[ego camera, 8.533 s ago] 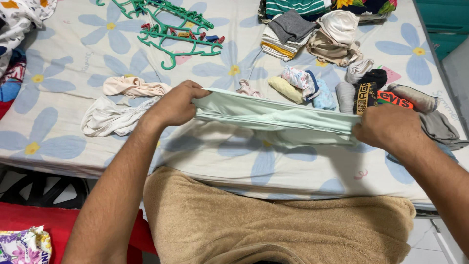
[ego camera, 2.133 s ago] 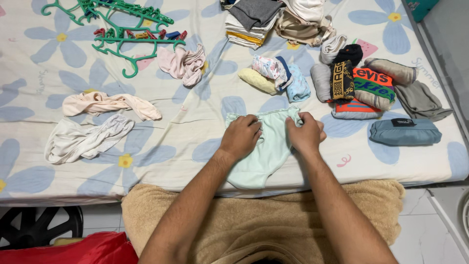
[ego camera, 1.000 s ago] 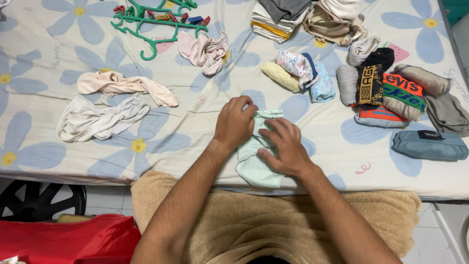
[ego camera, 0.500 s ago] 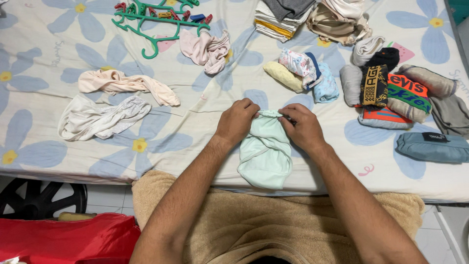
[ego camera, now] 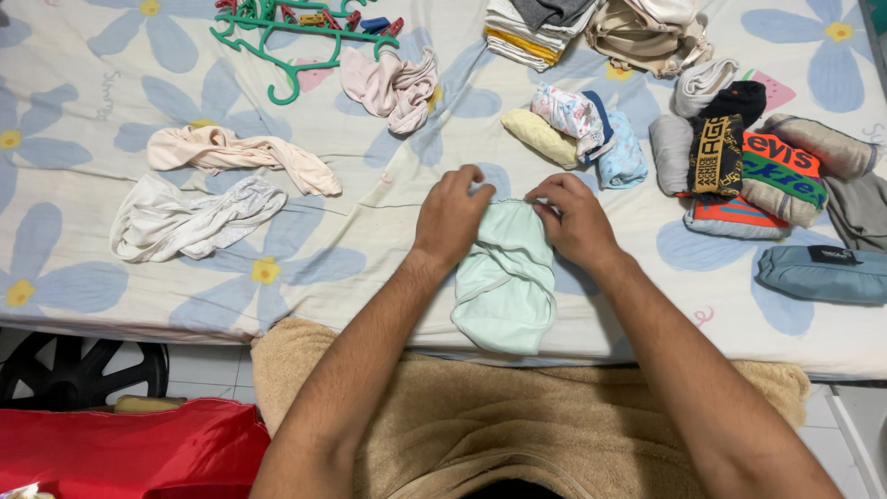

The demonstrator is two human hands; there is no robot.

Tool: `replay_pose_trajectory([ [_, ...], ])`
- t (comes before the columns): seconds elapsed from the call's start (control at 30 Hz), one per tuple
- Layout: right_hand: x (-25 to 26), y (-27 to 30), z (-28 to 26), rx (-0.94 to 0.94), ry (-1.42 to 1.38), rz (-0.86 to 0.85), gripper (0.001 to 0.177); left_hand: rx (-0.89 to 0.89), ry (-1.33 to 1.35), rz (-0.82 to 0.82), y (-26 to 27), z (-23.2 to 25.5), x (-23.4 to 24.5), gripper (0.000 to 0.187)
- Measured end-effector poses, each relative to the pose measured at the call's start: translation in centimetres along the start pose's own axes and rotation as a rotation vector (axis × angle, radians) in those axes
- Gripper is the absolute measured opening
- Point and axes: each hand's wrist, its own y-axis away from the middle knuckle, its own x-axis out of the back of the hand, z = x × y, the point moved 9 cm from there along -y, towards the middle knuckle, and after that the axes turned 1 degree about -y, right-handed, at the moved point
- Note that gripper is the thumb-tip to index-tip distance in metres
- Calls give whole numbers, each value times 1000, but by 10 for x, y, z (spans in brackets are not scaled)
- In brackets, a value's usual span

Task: The person folds multiple pieces of underwear by hand on a bed, smoothing the fabric, folding in the sides and bottom, and tucking the ends into the waistband to create compact rectangles.

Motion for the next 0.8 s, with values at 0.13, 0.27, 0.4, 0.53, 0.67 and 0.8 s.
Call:
replay_pose_trajectory([
  [0.13, -3, 10, -23, 167, 173, 39, 21, -167, 100, -122, 4, 19, -26, 17],
  [0.27, 11, 27, -40, 197, 113, 135, 18, -228, 38, -264, 12, 21, -59, 51],
  [0.4, 2, 66, -83, 452, -2, -197, 43, -245, -24, -329, 18, 17, -59, 63],
  [0.53, -12, 123, -101, 472, 162, -430, 73, -249, 53, -154, 24, 32, -4, 57],
  [0.67, -26, 149, -79, 340, 327, -442, 60, -288, 318, -373, 76, 51, 25, 47],
  [0.8, -29, 154, -71, 276, 255, -335, 55, -382, 181, -384, 129, 78, 18, 53],
])
